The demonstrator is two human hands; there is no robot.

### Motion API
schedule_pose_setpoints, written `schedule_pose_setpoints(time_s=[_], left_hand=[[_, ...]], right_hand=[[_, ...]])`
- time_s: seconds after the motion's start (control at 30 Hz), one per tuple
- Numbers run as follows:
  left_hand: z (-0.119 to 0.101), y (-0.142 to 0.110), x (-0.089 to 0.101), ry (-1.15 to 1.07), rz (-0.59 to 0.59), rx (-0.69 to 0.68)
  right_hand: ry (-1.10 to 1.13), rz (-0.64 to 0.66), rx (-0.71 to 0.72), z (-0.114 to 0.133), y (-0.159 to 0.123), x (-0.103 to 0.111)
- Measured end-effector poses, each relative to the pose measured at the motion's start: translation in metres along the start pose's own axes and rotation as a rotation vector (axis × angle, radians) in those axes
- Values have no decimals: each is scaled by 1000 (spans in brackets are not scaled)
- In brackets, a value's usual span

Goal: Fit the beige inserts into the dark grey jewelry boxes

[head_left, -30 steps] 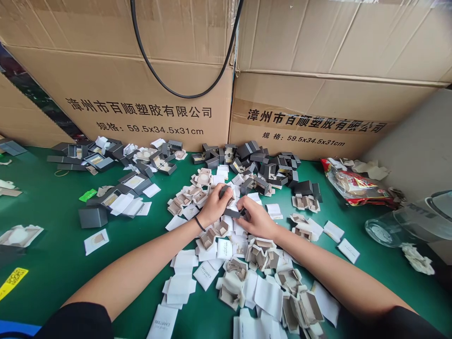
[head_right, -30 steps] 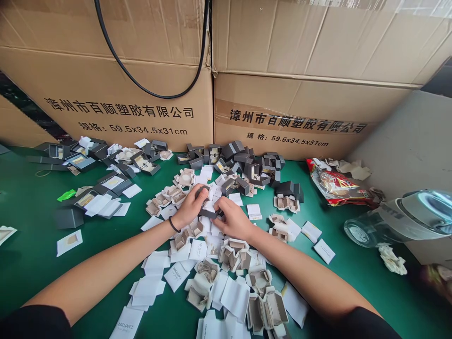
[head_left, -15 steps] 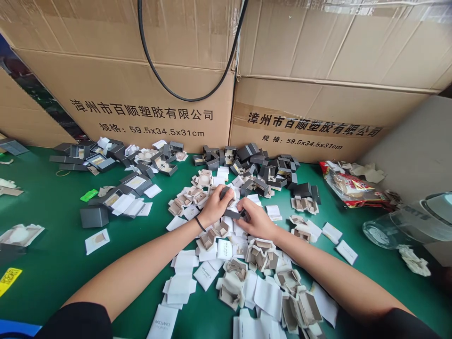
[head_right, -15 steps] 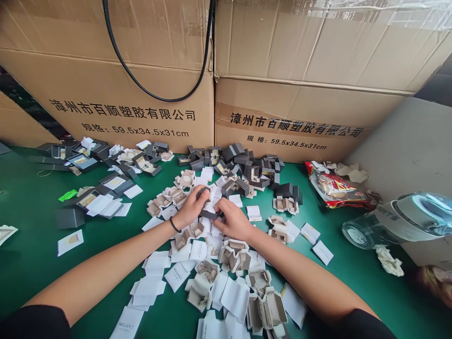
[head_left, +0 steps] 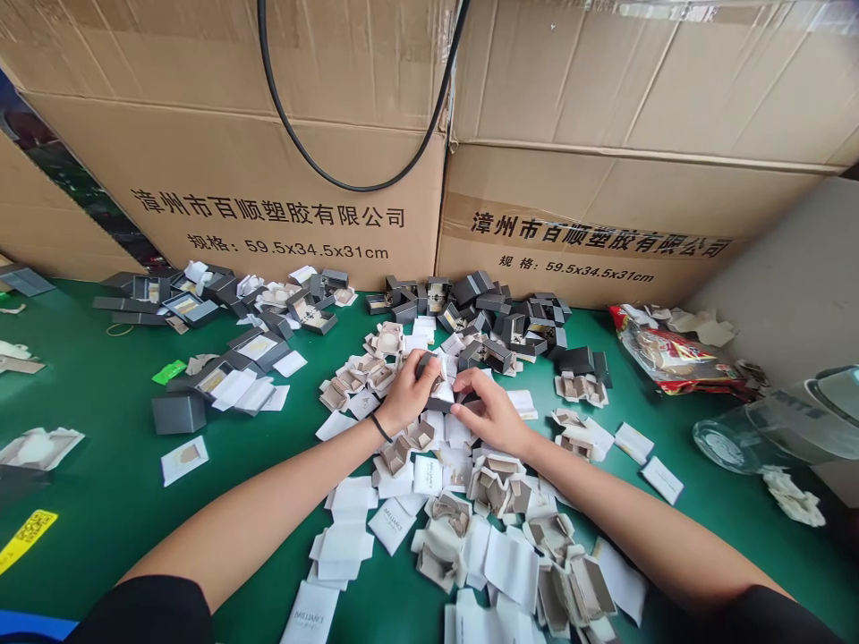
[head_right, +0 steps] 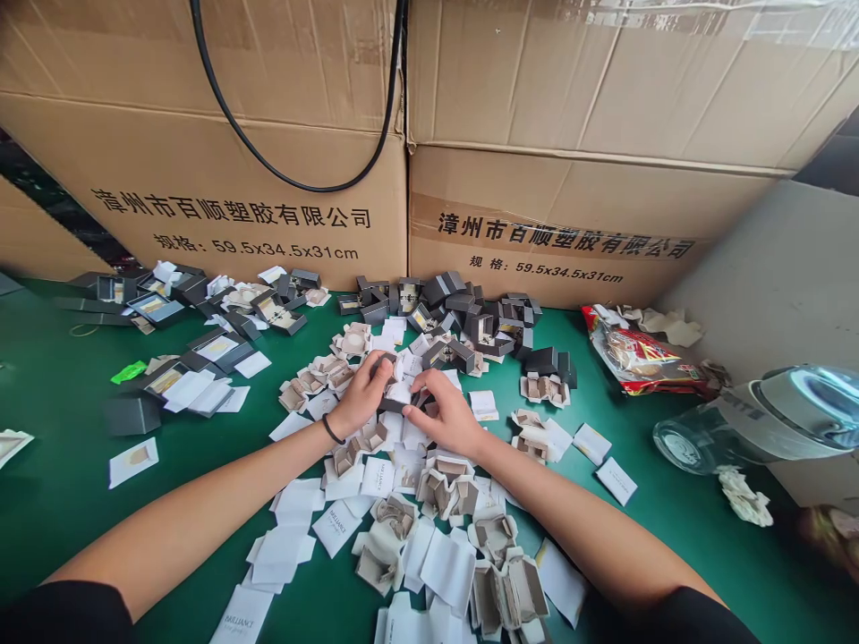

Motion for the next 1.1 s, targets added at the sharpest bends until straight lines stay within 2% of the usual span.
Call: schedule_pose_setpoints(time_s=[0.1, 0.27, 0.47, 0.63, 0.9, 1.1], left_hand=[[-2, -3, 0, 34, 9, -35], [-3, -5, -1, 65, 25, -56], [-3, -4, -2, 66, 17, -43], [-4, -5, -1, 99, 1, -42], [-4, -5, -1, 144, 11, -49], [-7, -5, -3, 168, 50, -40]], right_hand=[[11, -39, -18, -2, 1, 1], [-49, 33, 38, -2, 1, -3], [10, -28, -77, -7, 2, 0], [-37, 3, -77, -8, 2, -2], [46, -65, -120, -11, 0, 2], [50, -62, -119, -12, 1, 2]])
Point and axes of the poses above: each hand's wrist, its own y-axis towards the middle knuckle, its own x-axis out of the back of the hand, z = x × y, the point moved 4 cm from there along y, towards the middle knuckle, and after that the axes turned 14 degrees about y, right-handed, at the moved point
